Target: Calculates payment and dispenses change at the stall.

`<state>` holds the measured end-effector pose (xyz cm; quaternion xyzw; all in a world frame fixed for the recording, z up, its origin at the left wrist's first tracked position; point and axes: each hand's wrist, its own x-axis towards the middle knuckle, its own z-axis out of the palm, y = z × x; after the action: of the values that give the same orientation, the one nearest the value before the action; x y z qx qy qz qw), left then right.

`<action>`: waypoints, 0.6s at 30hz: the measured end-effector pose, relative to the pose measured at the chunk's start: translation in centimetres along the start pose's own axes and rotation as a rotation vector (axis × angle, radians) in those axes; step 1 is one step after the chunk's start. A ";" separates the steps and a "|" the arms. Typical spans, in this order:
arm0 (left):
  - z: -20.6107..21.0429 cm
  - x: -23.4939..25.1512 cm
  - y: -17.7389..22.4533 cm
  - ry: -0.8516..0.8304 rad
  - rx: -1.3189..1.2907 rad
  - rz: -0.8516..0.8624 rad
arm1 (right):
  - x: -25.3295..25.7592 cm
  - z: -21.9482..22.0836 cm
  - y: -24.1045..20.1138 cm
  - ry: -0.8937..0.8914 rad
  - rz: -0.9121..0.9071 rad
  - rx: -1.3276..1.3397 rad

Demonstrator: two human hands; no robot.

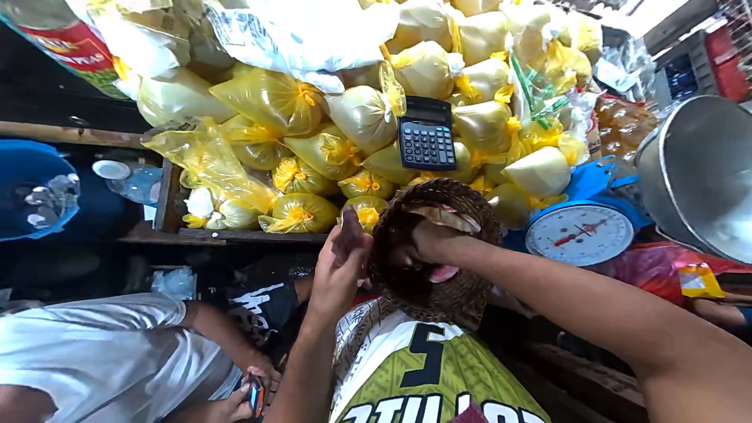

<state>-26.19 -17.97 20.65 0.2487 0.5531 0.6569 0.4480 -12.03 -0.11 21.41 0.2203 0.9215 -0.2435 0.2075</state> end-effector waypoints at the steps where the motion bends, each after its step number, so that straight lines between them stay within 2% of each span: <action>1: -0.4 -0.1 0.1 0.009 -0.041 -0.012 | -0.3 -1.4 -0.5 -0.109 0.106 0.014; 2: -0.7 -0.2 0.3 0.035 -0.075 -0.007 | -0.4 -2.8 -0.8 -0.223 0.195 0.038; 4: -1.4 -0.2 1.2 0.076 -0.107 0.039 | -0.5 -4.1 -0.3 -0.328 0.273 0.124; 11: -3.2 -0.1 3.5 0.095 -0.054 0.178 | -1.5 -4.2 0.1 -0.305 0.456 0.584; 16: -4.0 -0.4 3.6 0.123 -0.133 0.214 | -3.6 -6.2 0.0 -0.228 0.242 0.669; 18: -4.3 -0.4 3.5 0.148 -0.123 0.241 | -4.9 -7.7 -0.5 -0.179 0.186 0.526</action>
<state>-30.67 -20.46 22.91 0.2364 0.5093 0.7551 0.3384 -10.40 2.13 30.16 0.3279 0.7806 -0.4723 0.2451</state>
